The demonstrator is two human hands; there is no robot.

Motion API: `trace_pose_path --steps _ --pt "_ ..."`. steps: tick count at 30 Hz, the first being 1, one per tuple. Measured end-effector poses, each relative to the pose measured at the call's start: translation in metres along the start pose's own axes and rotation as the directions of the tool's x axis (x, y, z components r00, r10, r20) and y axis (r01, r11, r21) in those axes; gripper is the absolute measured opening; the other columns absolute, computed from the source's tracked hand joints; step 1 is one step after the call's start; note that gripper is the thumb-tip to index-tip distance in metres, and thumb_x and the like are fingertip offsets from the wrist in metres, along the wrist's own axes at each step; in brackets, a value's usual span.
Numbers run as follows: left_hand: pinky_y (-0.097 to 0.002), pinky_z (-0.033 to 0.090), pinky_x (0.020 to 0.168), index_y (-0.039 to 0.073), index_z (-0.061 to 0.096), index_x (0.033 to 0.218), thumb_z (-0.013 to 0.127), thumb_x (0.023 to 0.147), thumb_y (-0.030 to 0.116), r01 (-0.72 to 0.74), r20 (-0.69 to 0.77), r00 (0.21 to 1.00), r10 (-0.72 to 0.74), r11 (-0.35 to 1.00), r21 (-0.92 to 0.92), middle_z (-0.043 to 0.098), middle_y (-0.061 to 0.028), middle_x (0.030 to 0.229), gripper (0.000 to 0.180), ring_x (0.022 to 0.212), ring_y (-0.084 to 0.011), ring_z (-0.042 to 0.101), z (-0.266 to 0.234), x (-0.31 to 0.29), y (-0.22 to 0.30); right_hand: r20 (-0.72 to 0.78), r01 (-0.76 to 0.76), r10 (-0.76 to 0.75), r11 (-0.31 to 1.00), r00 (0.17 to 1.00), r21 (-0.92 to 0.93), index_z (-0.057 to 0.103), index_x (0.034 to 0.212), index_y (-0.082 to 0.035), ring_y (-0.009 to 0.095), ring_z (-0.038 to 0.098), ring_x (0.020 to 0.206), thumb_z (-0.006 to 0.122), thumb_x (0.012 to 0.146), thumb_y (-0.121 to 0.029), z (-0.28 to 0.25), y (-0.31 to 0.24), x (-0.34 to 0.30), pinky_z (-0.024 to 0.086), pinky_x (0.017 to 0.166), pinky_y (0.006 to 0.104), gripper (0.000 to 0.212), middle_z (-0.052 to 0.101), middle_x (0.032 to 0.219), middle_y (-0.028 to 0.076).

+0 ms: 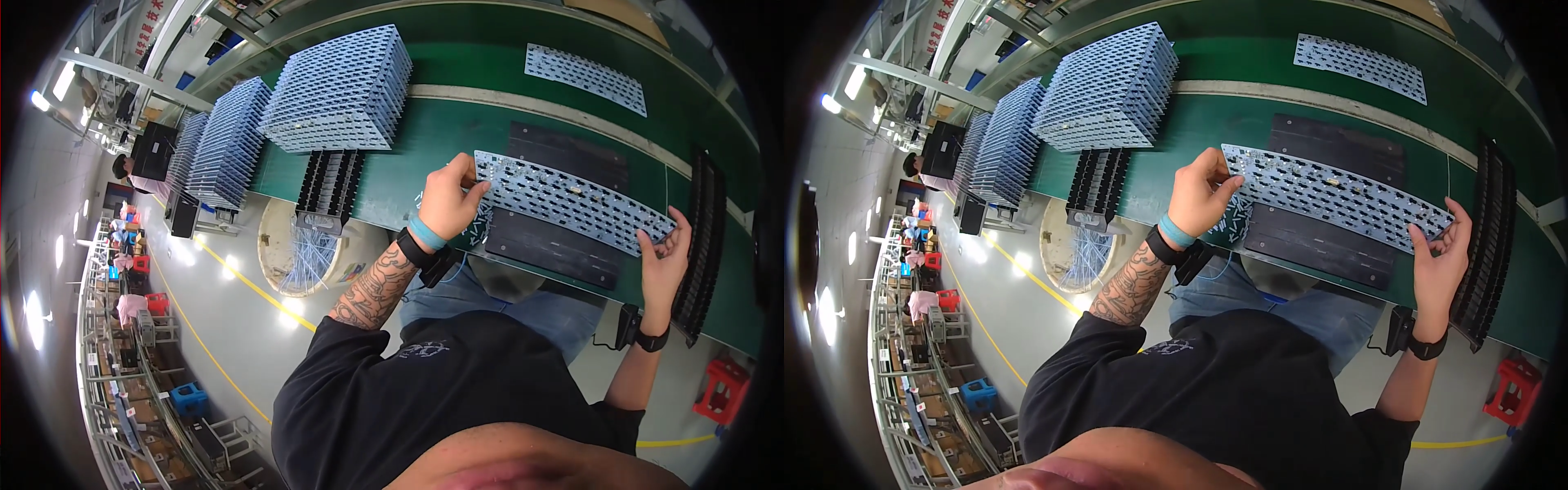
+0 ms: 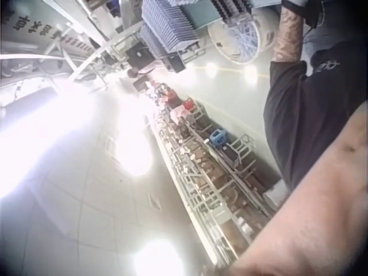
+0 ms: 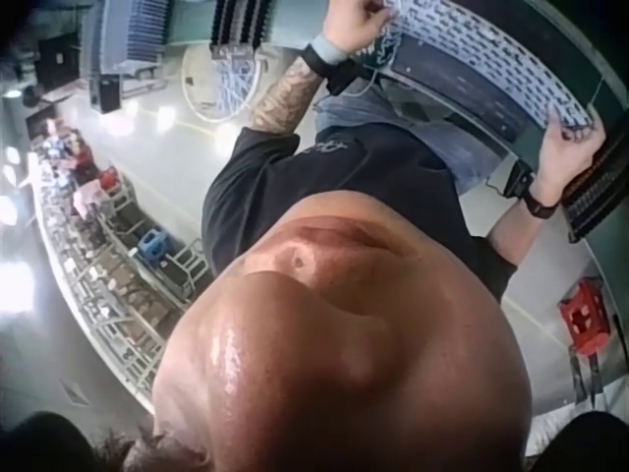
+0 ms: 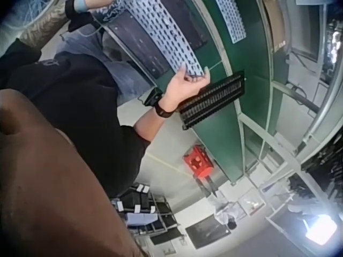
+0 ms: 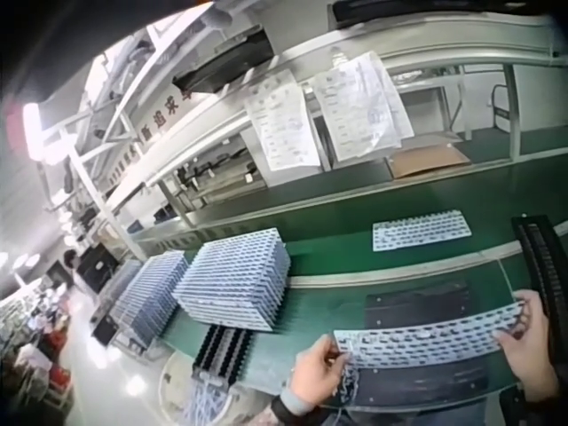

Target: The person picks up a circuit board, places it onto a fixture, and presses it down before placing it onto a stack. This process is repeated several times with other circuit boards.

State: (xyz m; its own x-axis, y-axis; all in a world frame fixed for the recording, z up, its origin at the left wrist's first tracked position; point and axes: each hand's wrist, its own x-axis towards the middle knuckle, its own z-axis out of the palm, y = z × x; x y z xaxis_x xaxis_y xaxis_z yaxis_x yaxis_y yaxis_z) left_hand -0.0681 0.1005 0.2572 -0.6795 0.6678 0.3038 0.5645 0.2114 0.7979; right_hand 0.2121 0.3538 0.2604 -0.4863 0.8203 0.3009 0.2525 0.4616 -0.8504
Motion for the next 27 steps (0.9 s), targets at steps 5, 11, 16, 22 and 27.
trace_pose_path --steps 5,11,16,22,27 --pt "-0.0362 0.057 0.066 -0.001 0.056 0.092 0.077 0.084 0.0 -0.012 -0.007 1.0 0.012 1.0 -0.021 0.069 -0.0176 0.078 0.023 0.073 -0.0327 0.073 -0.001 -0.001 -0.002 -0.008 -0.004 0.004 1.0 1.0 0.004 0.054 0.137 -0.007 0.006 0.038 0.075 0.078 0.088 0.002 0.003 0.003 -0.004 0.037 0.067 0.0195 0.055 0.042 0.088 -0.003" --pt "-0.0345 0.056 0.064 -0.001 0.056 0.092 0.078 0.083 -0.001 -0.011 -0.02 1.0 0.01 0.999 -0.039 0.067 -0.016 0.074 0.023 0.07 -0.0293 0.072 0.002 -0.001 -0.006 0.006 -0.024 0.024 0.999 1.0 -0.033 0.056 0.135 -0.007 0.005 0.039 0.075 0.078 0.089 -0.001 0.005 -0.007 -0.003 0.037 0.066 0.0199 0.051 0.045 0.088 -0.003" --pt "-0.0308 0.053 0.061 -0.001 0.055 0.09 0.08 0.083 0.0 -0.051 -0.014 0.999 0.052 0.993 0.107 0.063 -0.013 0.073 0.025 0.065 -0.0237 0.067 0.005 0.01 -0.004 0.083 0.04 -0.041 0.999 0.996 0.017 0.058 0.132 -0.005 0.004 0.05 0.083 0.078 0.09 -0.003 -0.006 0.001 0.006 0.042 0.071 0.0203 0.047 0.056 0.092 -0.002" --pt "-0.0229 0.049 0.062 0.001 0.056 0.089 0.082 0.086 0.001 0.044 0.034 0.999 -0.037 0.968 -0.249 0.06 -0.0004 0.076 0.026 0.07 -0.0067 0.06 0.005 0.012 -0.035 0.199 0.002 0.05 0.967 0.979 -0.253 0.059 0.126 0.0 0.008 0.063 0.098 0.076 0.094 -0.007 -0.004 -0.008 0.025 0.051 0.087 0.0244 0.037 0.07 0.109 0.003" --pt "-0.0215 0.049 0.064 0.0 0.055 0.088 0.083 0.086 0.002 0.057 0.044 0.998 -0.052 0.993 -0.103 0.062 -0.0002 0.077 0.028 0.07 -0.0055 0.059 0.008 0.01 -0.042 0.094 0.11 -0.092 0.974 0.991 -0.2 0.057 0.098 0.001 0.026 0.062 0.07 0.083 0.079 -0.006 0.005 -0.036 0.014 0.05 0.066 0.0356 0.033 0.064 0.08 0.016"
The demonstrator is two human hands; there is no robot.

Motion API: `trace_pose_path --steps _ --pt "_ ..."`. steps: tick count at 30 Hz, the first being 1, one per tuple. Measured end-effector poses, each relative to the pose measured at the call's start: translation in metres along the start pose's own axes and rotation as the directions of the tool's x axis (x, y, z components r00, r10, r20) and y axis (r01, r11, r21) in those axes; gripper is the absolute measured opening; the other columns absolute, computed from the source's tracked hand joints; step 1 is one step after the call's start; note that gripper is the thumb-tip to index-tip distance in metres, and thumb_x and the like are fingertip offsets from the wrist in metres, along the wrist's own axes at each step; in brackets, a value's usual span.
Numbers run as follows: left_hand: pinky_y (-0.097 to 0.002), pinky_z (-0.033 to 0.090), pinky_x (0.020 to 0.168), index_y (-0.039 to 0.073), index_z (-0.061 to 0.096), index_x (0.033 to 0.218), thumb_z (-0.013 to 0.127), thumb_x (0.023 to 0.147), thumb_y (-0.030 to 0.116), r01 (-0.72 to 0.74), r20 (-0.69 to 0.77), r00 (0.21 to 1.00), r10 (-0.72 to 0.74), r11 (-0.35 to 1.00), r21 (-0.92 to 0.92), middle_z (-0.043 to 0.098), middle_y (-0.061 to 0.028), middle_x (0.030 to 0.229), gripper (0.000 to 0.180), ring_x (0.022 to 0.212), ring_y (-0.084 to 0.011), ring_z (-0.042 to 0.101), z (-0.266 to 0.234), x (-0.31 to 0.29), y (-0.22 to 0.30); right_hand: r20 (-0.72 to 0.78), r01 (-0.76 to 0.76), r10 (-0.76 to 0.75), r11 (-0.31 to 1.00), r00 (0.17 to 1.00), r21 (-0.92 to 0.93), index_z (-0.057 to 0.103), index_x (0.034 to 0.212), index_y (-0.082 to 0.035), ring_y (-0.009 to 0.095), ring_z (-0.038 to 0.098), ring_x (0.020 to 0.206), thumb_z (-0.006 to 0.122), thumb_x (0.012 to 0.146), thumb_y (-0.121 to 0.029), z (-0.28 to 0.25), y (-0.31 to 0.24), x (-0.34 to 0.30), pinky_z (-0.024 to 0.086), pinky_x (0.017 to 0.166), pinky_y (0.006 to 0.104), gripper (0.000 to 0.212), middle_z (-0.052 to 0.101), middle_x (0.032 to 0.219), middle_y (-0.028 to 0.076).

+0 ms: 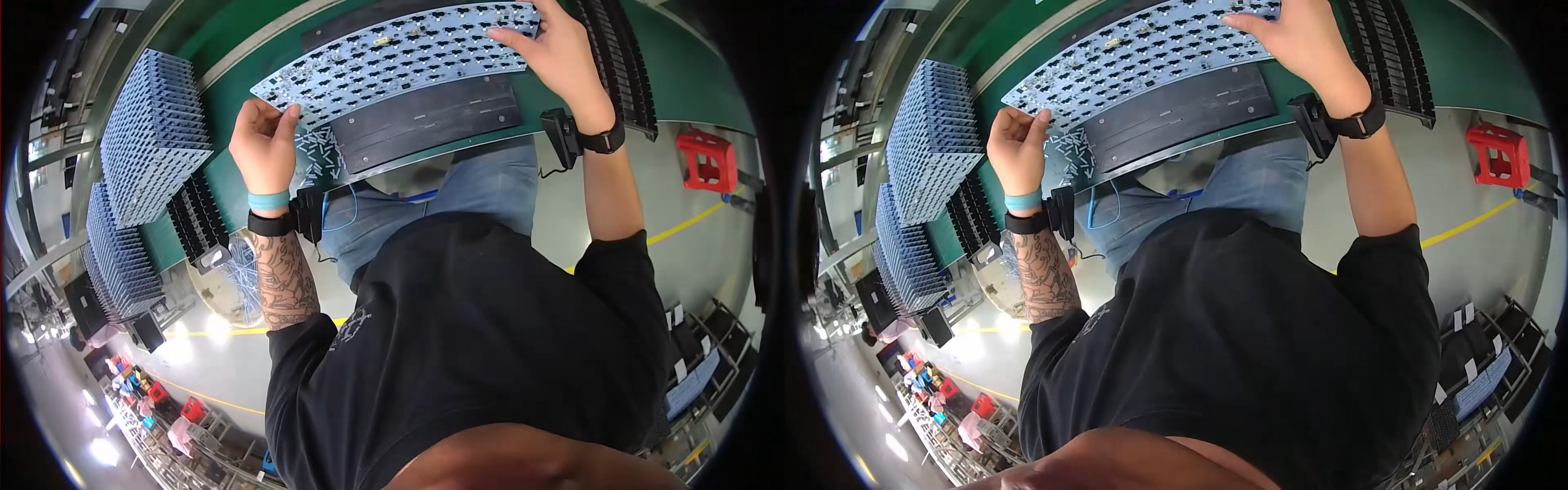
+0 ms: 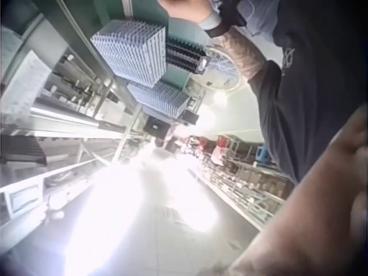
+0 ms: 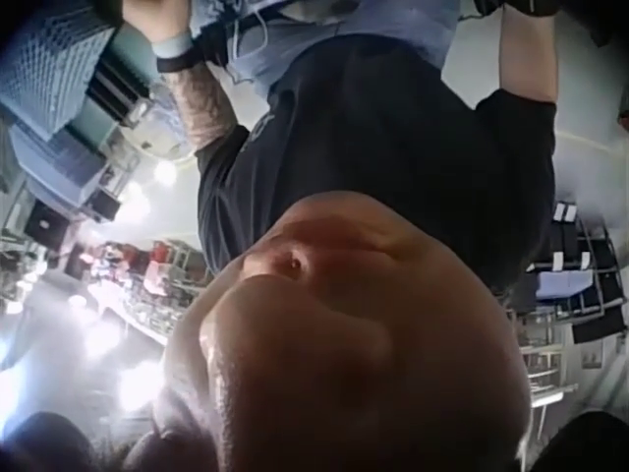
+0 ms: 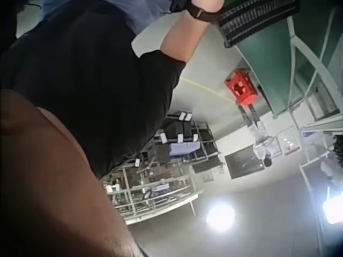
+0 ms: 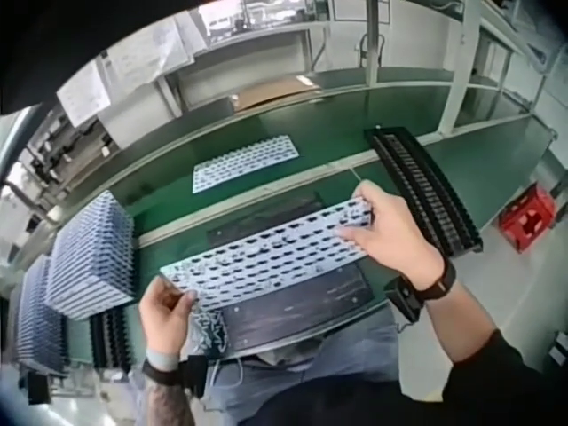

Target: The person picks up a circuit board, places it onto a fixture, and presses it down before placing it onto a stack. This process is repeated several times with other circuit boards.

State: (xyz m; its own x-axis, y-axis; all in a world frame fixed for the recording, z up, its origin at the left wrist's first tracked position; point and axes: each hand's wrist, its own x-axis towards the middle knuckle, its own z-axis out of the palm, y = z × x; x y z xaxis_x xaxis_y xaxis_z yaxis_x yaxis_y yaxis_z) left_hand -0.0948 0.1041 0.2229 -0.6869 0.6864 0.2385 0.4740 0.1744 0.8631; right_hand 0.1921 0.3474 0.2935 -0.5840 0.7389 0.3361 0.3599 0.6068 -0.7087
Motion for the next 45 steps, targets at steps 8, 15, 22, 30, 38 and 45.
trace_pose_path --steps 8,15,22,30,38,45 --pt "-0.0215 0.049 0.064 0.001 0.054 0.086 0.083 0.086 0.003 0.035 -0.035 0.999 -0.035 0.999 0.003 0.063 -0.0006 0.075 0.029 0.07 -0.005 0.058 0.0 0.012 -0.006 -0.054 0.093 -0.09 0.994 0.995 0.061 0.057 0.1 0.0 0.02 0.06 0.069 0.081 0.08 -0.002 0.015 0.006 0.018 0.049 0.065 0.0329 0.031 0.061 0.079 0.015" --pt "-0.022 0.049 0.064 0.001 0.056 0.086 0.083 0.086 0.004 -0.013 -0.05 0.999 0.014 1.0 0.012 0.064 -0.0008 0.075 0.028 0.068 -0.0055 0.059 -0.004 0.005 -0.016 0.018 0.051 -0.052 0.997 0.998 0.049 0.057 0.101 0.0 0.022 0.062 0.072 0.081 0.081 -0.004 0.012 0.009 0.014 0.05 0.067 0.0333 0.031 0.062 0.081 0.016" --pt "-0.0231 0.049 0.064 0.002 0.055 0.084 0.083 0.086 0.005 -0.062 -0.054 0.996 0.066 0.995 0.072 0.064 -0.001 0.073 0.029 0.067 -0.006 0.059 0.004 0.013 -0.013 0.045 0.433 -0.476 0.754 0.879 -0.494 0.059 0.104 0.001 0.036 0.065 0.079 0.082 0.081 -0.022 -0.005 -0.003 0.027 0.052 0.073 0.0414 0.039 0.064 0.083 0.018" --pt "-0.0246 0.049 0.064 0.0 0.057 0.083 0.084 0.085 0.006 -0.048 -0.044 0.998 0.052 0.995 0.084 0.064 -0.0031 0.071 0.027 0.066 -0.0082 0.061 -0.006 -0.001 -0.011 0.397 0.49 -0.355 0.812 0.846 -0.317 0.058 0.092 -0.005 0.037 0.063 0.088 0.079 0.079 -0.022 0.043 -0.05 0.028 0.05 0.081 0.0452 0.03 0.061 0.085 0.014" --pt "-0.0256 0.049 0.062 0.0 0.057 0.079 0.085 0.082 0.006 -0.142 -0.129 0.976 0.174 0.964 0.225 0.066 -0.0077 0.069 0.028 0.062 -0.0138 0.062 -0.002 -0.022 0.009 0.199 0.545 -0.508 0.751 0.838 -0.373 0.057 0.084 -0.009 0.034 0.063 0.083 0.08 0.075 -0.019 0.041 -0.056 -0.008 0.048 0.073 0.0446 0.027 0.059 0.08 0.01" --pt "-0.0273 0.049 0.06 0.001 0.058 0.079 0.084 0.082 0.008 -0.157 -0.115 0.977 0.18 0.971 0.182 0.066 -0.008 0.068 0.027 0.059 -0.0138 0.06 -0.002 -0.006 -0.011 0.152 0.517 -0.496 0.789 0.855 -0.333 0.06 0.083 -0.008 0.034 0.064 0.081 0.081 0.075 -0.021 0.054 -0.045 0.012 0.047 0.073 0.0432 0.026 0.062 0.077 0.012"
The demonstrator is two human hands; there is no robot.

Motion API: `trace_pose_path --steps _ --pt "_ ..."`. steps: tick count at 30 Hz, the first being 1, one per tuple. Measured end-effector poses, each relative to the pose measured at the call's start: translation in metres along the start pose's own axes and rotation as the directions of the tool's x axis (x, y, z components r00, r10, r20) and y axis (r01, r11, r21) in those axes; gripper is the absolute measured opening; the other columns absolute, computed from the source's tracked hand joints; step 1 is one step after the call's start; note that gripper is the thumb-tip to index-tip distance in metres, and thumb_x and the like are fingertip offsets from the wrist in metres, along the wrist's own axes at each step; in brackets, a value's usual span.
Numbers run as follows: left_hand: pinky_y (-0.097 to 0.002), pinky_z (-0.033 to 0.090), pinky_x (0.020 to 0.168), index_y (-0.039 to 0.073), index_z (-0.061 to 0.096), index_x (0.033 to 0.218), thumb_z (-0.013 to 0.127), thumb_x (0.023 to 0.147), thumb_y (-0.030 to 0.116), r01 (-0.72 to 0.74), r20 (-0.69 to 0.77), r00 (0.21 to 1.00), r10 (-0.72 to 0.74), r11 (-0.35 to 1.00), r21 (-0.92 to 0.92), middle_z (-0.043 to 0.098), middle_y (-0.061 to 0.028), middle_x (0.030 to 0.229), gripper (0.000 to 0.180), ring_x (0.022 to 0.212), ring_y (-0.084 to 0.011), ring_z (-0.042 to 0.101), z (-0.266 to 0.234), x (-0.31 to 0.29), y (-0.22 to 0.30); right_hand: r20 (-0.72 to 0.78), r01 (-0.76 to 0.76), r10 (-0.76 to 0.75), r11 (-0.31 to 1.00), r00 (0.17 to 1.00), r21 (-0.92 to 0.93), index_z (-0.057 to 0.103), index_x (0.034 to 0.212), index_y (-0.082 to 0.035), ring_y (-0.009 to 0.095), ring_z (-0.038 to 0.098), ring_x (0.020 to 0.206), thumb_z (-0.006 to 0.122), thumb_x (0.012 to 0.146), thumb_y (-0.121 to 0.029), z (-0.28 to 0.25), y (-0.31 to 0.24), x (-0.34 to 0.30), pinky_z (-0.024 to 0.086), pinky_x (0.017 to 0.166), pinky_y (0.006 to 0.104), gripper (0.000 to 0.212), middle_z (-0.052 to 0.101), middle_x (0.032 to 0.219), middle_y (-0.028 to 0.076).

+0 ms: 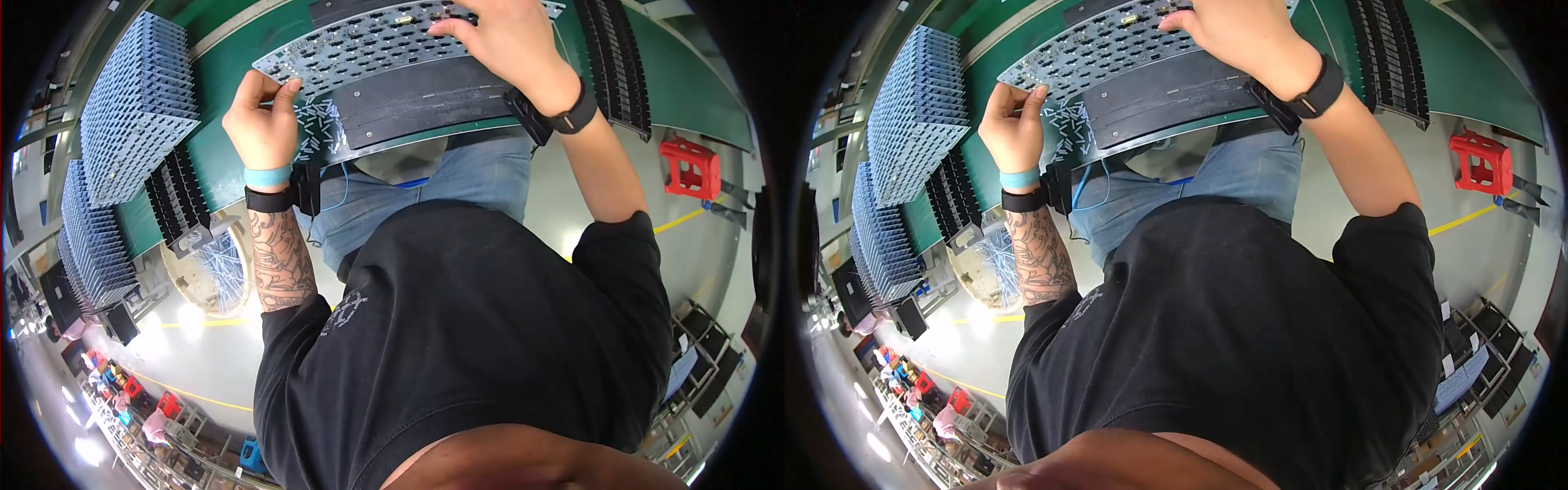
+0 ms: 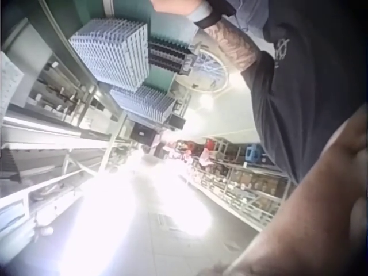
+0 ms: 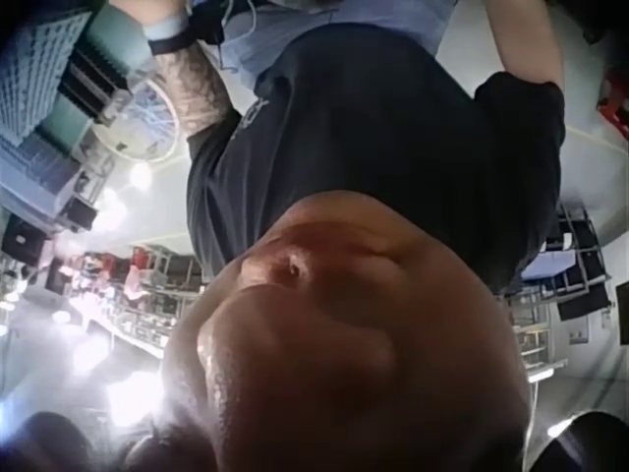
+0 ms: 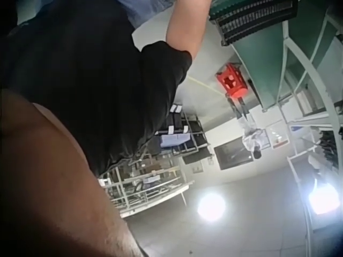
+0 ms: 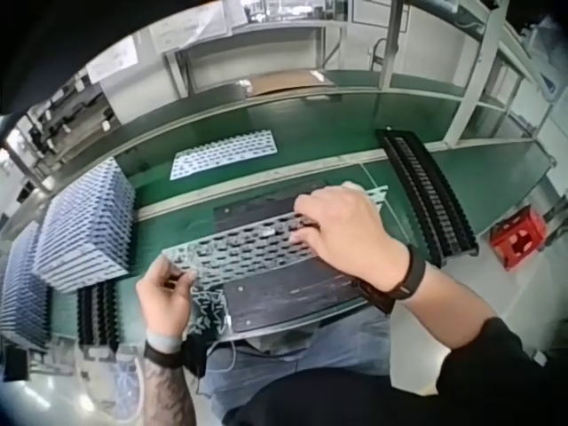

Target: The person picks up a circuit board, places it onto a fixture, and presses it down before placing it onto a stack. This process is repeated several times with other circuit boards.

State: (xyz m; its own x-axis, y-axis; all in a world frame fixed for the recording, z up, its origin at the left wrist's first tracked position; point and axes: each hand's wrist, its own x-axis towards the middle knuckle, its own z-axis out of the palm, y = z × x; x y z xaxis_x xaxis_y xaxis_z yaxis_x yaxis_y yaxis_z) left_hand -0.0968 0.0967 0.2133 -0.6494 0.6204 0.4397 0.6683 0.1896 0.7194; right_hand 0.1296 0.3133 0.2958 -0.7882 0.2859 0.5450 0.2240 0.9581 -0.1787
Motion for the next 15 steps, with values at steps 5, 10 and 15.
trace_pose_path --steps 5,10,15 --pt "-0.0269 0.049 0.06 0.001 0.057 0.078 0.084 0.082 0.008 0.056 0.024 0.998 -0.055 0.998 -0.035 0.067 -0.0072 0.069 0.028 0.061 -0.0115 0.06 0.001 0.008 -0.005 -0.009 -0.001 0.001 1.0 1.0 0.017 0.064 0.086 -0.006 0.036 0.066 0.08 0.083 0.074 -0.024 0.004 0.006 0.01 0.049 0.072 0.045 0.03 0.066 0.077 0.014" --pt "-0.0243 0.049 0.063 0.003 0.071 0.097 0.083 0.086 0.01 0.061 0.013 0.998 -0.06 0.994 -0.091 0.072 -0.0046 0.08 0.017 0.07 -0.0083 0.064 -0.004 0.018 0.008 0.091 -0.099 0.102 0.995 0.991 -0.029 0.067 0.087 -0.003 0.04 0.066 0.079 0.086 0.074 -0.026 -0.02 0.012 0.035 0.052 0.07 0.045 0.032 0.069 0.079 0.016" --pt "-0.0227 0.051 0.071 0.0 0.074 0.115 0.076 0.094 0.01 0.123 -0.107 0.981 -0.162 0.945 -0.304 0.073 -0.0038 0.093 0.023 0.081 -0.0089 0.066 -0.043 -0.012 0.039 0.074 -0.391 0.384 0.901 0.92 0.186 0.07 0.097 -0.003 0.04 0.066 0.077 0.083 0.079 -0.026 -0.084 0.079 0.022 0.052 0.067 0.0388 0.032 0.068 0.08 0.02"
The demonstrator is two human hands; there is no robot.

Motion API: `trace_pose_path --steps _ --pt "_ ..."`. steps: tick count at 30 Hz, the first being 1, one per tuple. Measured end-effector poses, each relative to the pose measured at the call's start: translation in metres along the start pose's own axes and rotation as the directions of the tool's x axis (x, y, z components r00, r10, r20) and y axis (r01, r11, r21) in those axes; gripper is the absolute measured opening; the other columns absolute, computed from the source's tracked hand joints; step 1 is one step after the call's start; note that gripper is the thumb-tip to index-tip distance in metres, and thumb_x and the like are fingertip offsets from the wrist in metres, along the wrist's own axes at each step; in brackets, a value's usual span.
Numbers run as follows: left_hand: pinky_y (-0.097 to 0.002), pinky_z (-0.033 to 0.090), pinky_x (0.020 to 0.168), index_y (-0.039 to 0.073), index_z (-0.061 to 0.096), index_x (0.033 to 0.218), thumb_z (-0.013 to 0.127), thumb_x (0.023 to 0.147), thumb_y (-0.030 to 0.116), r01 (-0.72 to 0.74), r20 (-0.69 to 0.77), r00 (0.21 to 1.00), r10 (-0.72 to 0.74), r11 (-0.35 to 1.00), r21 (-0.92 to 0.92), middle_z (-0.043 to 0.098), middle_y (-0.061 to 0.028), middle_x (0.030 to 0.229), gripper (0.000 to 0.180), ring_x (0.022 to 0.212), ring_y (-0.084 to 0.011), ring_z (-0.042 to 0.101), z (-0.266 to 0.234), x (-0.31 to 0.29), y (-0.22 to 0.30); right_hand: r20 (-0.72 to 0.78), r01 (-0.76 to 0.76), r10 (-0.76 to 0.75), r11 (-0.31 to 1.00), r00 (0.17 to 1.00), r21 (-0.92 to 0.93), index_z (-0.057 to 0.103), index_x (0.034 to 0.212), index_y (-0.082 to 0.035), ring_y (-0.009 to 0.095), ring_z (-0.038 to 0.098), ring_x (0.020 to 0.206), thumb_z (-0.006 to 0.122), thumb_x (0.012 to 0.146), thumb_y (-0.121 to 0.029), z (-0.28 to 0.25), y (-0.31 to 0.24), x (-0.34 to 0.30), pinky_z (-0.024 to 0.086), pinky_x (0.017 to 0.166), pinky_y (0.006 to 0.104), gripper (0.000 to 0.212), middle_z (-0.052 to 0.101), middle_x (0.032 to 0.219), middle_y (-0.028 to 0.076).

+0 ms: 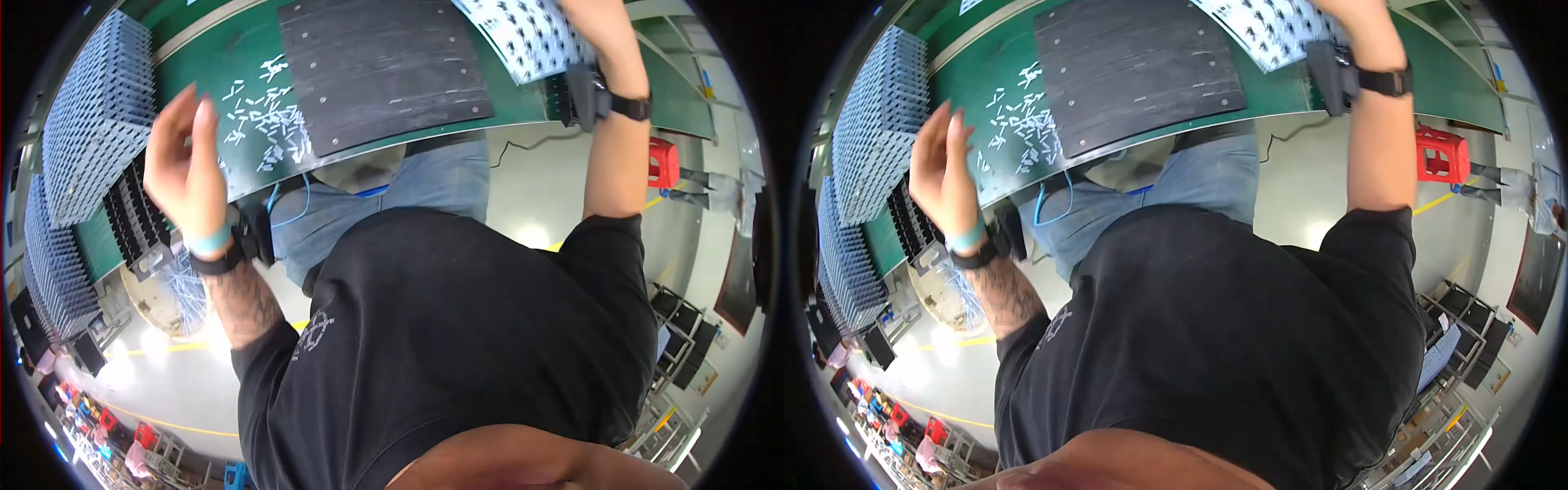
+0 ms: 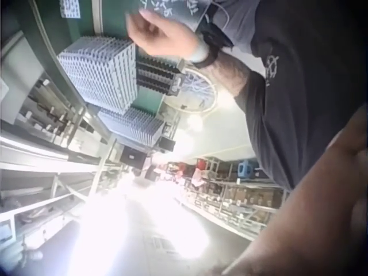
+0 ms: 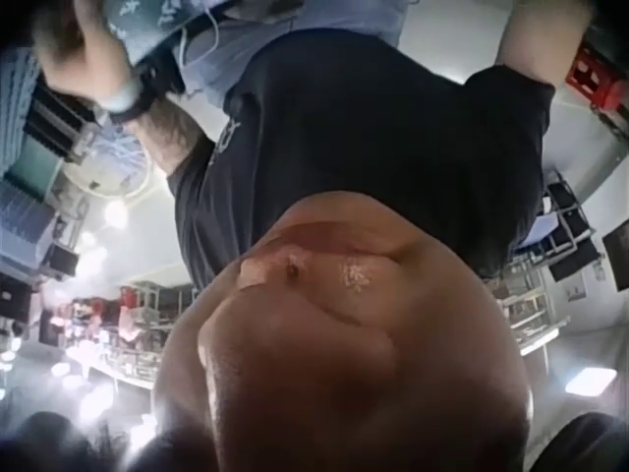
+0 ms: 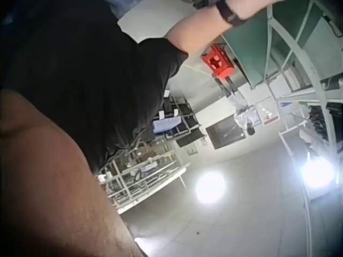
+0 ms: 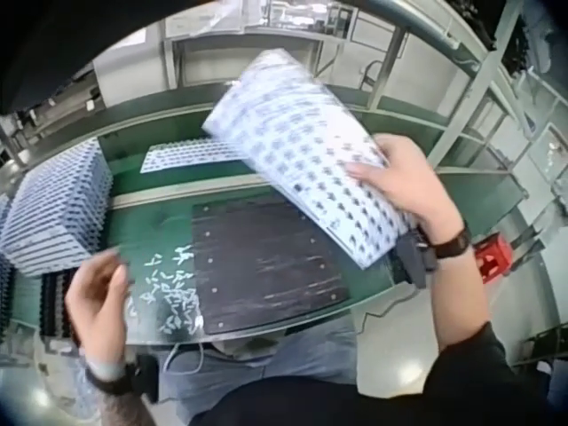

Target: The person picks up a circuit board, places it onto a fixture, and presses it down before placing it onto a stack. This process is repeated several times with other circuit boards.

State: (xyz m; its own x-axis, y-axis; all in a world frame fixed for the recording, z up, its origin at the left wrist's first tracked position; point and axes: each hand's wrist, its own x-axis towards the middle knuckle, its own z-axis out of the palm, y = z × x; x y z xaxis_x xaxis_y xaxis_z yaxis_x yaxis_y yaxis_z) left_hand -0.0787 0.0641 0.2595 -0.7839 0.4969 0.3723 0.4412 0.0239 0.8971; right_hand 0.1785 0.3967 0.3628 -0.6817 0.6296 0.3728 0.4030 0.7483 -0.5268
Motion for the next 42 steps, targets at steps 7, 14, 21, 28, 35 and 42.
trace_pose_path --steps 7,14,21,28,35,42 --pt "-0.0215 0.05 0.073 -0.003 0.073 0.111 0.072 0.097 0.008 0.1 -0.046 0.995 -0.094 0.98 0.172 0.072 -0.0044 0.091 0.017 0.079 -0.0089 0.064 -0.035 -0.067 -0.028 0.349 -0.555 0.432 0.615 0.832 0.56 0.062 0.126 0.003 0.011 0.069 0.095 0.068 0.1 -0.013 0.021 0.09 -0.112 0.056 0.086 0.0282 0.031 0.073 0.116 0.008" --pt "-0.0201 0.046 0.066 -0.002 0.075 0.105 0.073 0.096 0.008 0.169 -0.1 0.983 -0.157 0.978 0.12 0.072 -0.0035 0.089 0.013 0.074 -0.0056 0.061 -0.039 -0.069 -0.052 0.499 -0.747 0.557 0.475 0.665 0.466 0.062 0.124 0.004 0.012 0.07 0.096 0.069 0.1 -0.012 0.038 0.098 -0.129 0.057 0.086 0.0296 0.03 0.074 0.113 0.009" --pt "-0.0325 0.047 0.065 0.004 0.071 0.09 0.085 0.081 0.013 -0.177 0.217 0.973 0.077 0.852 0.493 0.065 -0.0038 0.077 0.019 0.07 -0.0198 0.059 -0.038 -0.078 -0.036 0.497 -0.692 0.481 0.518 0.722 0.503 0.062 0.123 0.006 0.013 0.07 0.096 0.07 0.099 -0.013 0.095 0.035 -0.125 0.057 0.086 0.0302 0.032 0.074 0.111 0.01" --pt "-0.0409 0.047 0.065 0.008 0.063 0.078 0.09 0.072 0.027 -0.336 0.319 0.929 0.189 0.792 0.51 0.062 -0.0069 0.076 0.034 0.073 -0.0302 0.059 -0.018 -0.068 -0.038 0.535 -0.599 0.324 0.632 0.78 0.491 0.063 0.119 0.008 0.013 0.07 0.095 0.07 0.099 -0.013 0.177 -0.057 -0.092 0.058 0.083 0.0304 0.03 0.074 0.11 0.011" --pt "-0.0423 0.046 0.061 0.007 0.062 0.078 0.087 0.077 0.028 -0.222 0.333 0.943 0.025 0.792 0.568 0.063 -0.0076 0.076 0.033 0.07 -0.0308 0.058 -0.035 -0.053 -0.062 0.506 -0.426 0.169 0.784 0.846 0.451 0.064 0.119 0.008 0.013 0.07 0.093 0.07 0.099 -0.011 0.214 -0.1 -0.056 0.057 0.082 0.0293 0.028 0.074 0.109 0.011" --pt "-0.0396 0.048 0.063 0.006 0.067 0.083 0.084 0.082 0.02 -0.104 0.12 0.992 0.05 0.86 0.499 0.066 -0.0085 0.079 0.023 0.07 -0.0283 0.061 -0.048 -0.038 -0.061 -0.025 0.262 -0.266 0.918 0.964 0.297 0.064 0.101 -0.005 0.04 0.066 0.075 0.077 0.084 -0.021 0.068 -0.096 -0.023 0.052 0.064 0.041 0.027 0.066 0.077 0.02"
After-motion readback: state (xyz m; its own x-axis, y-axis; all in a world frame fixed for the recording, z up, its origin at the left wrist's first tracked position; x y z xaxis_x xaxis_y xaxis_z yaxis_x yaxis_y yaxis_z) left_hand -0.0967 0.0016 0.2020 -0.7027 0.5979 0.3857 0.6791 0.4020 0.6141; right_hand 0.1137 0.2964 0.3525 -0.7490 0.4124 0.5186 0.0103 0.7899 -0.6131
